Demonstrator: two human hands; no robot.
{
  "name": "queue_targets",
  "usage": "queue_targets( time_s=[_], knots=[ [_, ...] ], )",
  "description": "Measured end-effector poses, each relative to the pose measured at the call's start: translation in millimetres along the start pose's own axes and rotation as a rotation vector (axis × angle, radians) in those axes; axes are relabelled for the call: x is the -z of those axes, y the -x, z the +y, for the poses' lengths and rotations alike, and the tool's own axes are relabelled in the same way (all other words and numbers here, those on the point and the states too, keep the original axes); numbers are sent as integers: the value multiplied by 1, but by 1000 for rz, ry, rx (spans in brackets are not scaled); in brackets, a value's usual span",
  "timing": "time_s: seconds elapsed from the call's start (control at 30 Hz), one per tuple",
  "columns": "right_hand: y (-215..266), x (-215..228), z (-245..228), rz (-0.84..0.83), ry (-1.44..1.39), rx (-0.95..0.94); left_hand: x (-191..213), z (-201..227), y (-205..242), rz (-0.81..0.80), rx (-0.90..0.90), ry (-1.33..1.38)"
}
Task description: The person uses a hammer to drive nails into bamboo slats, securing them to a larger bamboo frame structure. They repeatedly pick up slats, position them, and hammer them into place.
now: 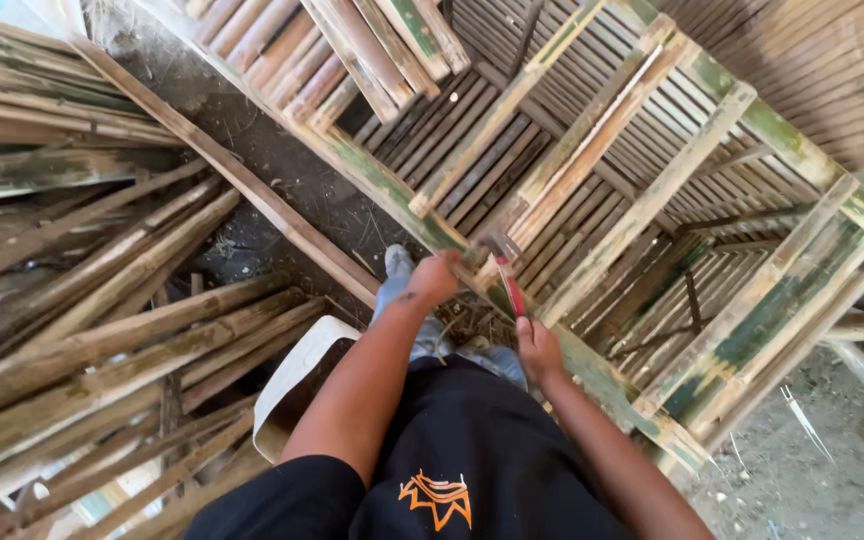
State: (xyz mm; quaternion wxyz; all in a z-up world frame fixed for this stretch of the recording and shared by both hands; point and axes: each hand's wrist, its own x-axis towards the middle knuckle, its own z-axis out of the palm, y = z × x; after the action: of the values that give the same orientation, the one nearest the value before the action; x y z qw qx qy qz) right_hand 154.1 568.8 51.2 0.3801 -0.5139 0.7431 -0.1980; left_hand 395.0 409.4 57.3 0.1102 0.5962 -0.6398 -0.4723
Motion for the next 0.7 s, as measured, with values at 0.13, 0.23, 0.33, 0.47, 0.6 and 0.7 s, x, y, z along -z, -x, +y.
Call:
queue_targets(
  time_s=[0.13,0.23,0.33,0.47,0.6,0.7],
  knots=[
    [-16,-2,-5,-41,7,-122,49,0,-60,-2,153,-4],
    [-30,-4,-16,-13,60,-163,100,-10,-120,352,130,103],
    [-49,-2,-40,19,122,-152,159,-21,-192,628,165,248],
    [-56,-10,-81,63,148,-239,222,-10,-274,815,206,105],
    [-51,-23,-106,151,113,-352,256,16,-323,687,496,115],
    [-54,-22,-103,132,156,-353,252,5,-339,571,643,151]
  ],
)
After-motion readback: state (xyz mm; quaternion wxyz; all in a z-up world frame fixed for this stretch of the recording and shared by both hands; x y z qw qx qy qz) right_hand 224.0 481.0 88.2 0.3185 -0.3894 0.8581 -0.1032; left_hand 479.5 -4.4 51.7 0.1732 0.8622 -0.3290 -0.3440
